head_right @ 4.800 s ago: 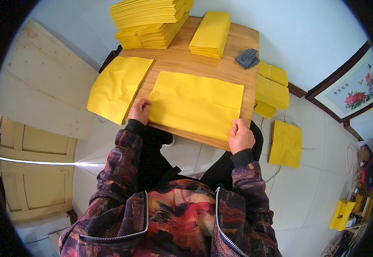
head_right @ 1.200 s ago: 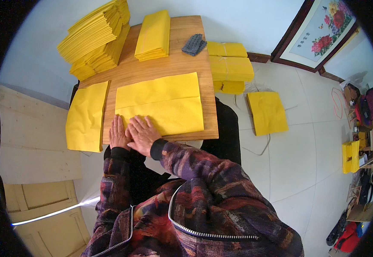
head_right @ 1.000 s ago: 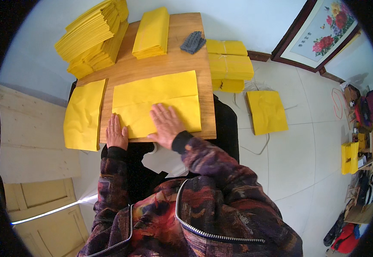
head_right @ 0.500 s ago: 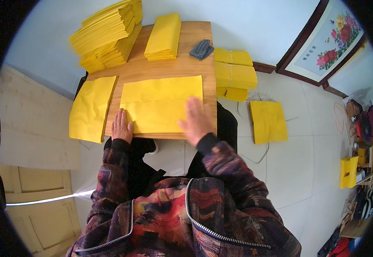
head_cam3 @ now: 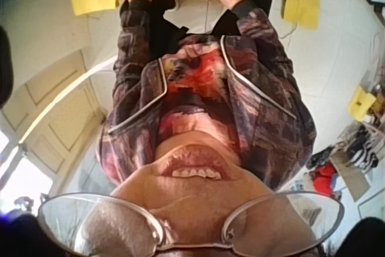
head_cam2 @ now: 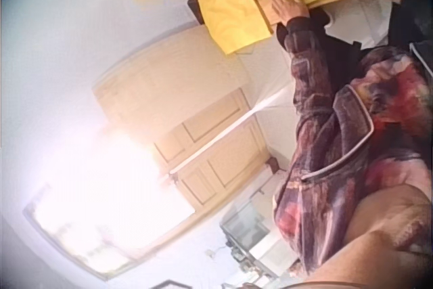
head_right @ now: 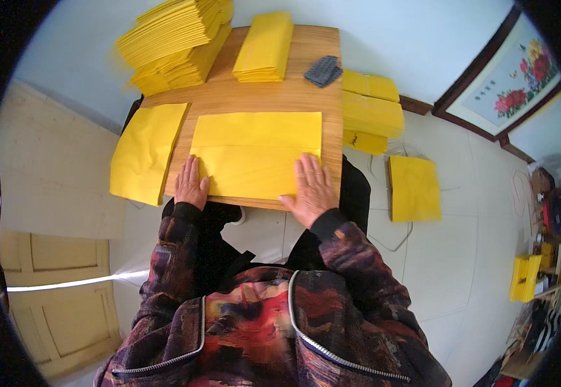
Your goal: The person folds yellow paper sheets on a wooden table, aligning edges and pressing creases. They handle the sheets one at a time, stacking the folded pieces on the table.
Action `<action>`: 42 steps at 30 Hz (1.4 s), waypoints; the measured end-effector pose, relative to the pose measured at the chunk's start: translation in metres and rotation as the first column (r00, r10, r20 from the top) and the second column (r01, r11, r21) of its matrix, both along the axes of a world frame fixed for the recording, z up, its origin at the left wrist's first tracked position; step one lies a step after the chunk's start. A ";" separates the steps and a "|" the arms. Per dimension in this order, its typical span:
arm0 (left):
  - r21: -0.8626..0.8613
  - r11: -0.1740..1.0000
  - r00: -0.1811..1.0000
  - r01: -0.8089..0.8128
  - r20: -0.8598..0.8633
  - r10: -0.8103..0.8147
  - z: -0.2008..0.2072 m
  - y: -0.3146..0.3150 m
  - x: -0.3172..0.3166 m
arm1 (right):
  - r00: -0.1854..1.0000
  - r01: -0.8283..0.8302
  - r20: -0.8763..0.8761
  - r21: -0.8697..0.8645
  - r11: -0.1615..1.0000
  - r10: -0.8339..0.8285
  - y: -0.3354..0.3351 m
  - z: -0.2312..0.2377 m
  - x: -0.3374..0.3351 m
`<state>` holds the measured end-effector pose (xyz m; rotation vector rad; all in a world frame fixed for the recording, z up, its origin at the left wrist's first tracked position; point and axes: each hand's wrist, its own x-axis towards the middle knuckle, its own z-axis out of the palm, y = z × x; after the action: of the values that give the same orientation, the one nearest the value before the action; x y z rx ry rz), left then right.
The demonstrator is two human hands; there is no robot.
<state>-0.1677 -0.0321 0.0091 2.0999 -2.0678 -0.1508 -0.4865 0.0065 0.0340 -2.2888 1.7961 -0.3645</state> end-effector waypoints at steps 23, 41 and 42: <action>0.095 0.991 0.995 0.094 0.022 -0.097 0.023 -0.009 -0.001 | 0.999 -0.011 -0.035 -0.019 1.000 0.010 -0.017 -0.004 0.002; 0.023 1.000 1.000 -0.013 0.000 0.013 0.029 0.072 -0.046 | 0.700 -0.437 0.695 0.237 0.868 0.163 0.069 0.002 0.032; -0.015 1.000 1.000 0.006 -0.006 -0.006 0.032 0.083 -0.051 | 0.637 -0.486 0.762 0.283 0.827 0.114 0.063 -0.003 0.034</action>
<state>-0.2185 0.0505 0.0409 2.0818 -2.0660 -0.1413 -0.4520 0.0700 0.0306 -1.6892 0.9220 -0.5881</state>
